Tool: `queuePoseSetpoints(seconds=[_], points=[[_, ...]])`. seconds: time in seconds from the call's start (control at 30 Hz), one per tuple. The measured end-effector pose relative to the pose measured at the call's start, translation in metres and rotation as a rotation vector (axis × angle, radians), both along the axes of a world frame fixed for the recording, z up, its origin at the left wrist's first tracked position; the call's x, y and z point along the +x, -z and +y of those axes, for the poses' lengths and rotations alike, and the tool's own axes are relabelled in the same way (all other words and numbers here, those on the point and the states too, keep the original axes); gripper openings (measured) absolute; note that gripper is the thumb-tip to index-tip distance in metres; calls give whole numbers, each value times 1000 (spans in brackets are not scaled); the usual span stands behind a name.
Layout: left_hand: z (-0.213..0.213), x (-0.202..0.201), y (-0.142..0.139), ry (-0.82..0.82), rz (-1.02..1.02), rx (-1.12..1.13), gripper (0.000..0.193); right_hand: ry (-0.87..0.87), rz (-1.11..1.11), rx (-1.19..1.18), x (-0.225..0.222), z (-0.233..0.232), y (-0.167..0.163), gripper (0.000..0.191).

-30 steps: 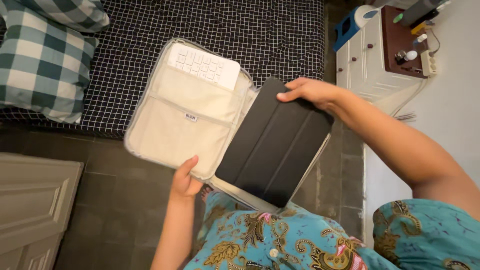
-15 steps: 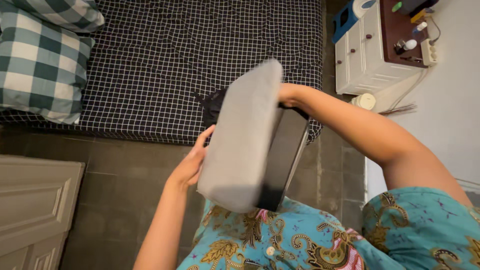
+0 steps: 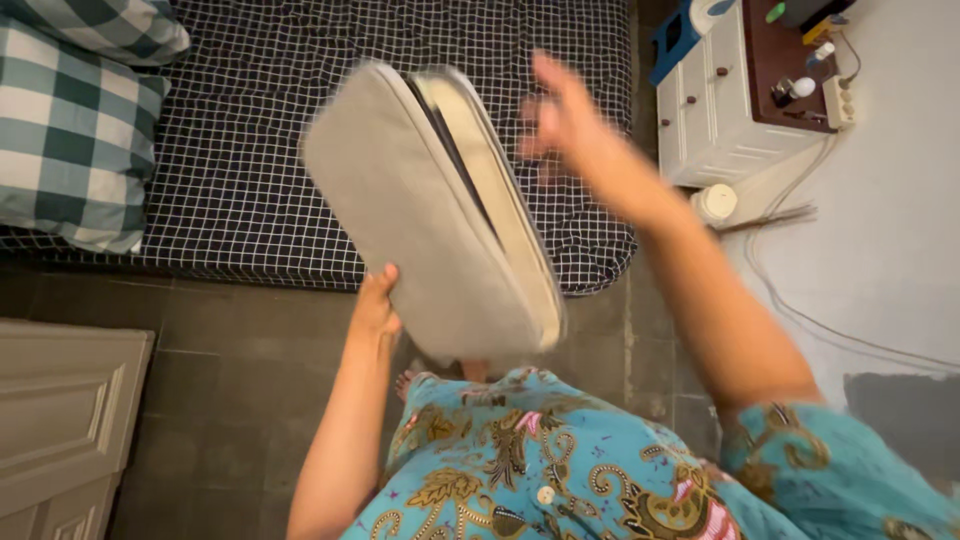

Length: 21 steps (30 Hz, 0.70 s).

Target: The person takes items out of a black backpack on the bed, including a bottle, a small white case, a pouch, and a notebook, and places them into a bedside drawer. They then carry a gray zippered pouch to a wardrobe and place it on a shelf.

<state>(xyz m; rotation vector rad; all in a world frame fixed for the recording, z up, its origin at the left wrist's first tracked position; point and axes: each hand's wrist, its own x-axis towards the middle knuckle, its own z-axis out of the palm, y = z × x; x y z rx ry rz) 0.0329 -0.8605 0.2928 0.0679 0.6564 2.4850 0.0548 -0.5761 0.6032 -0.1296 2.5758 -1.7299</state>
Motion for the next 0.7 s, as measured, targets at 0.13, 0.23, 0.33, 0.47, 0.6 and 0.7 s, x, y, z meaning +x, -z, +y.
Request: queuePoseSetpoints(seconds=[0.13,0.23,0.33,0.47,0.6,0.7], points=[[-5,-43,-67,-219,395,-418,101,30,98,102,36,-49,17,87],[-1,-55,-106,-369,529,-430,100,40,224,106,24,-53,26,87],[24,-50,-117,-295,233,-371,96,-38,155,-232,14,-37,39,74],[57,-47,-100,-128,-47,57,86,86,-132,-860,24,-41,82,64],[57,-62,-88,-205,-91,95,83,-120,-294,-550,55,-88,142,70],[47,-69,-90,-266,-55,75,84,-181,-368,-675,66,-103,170,38]])
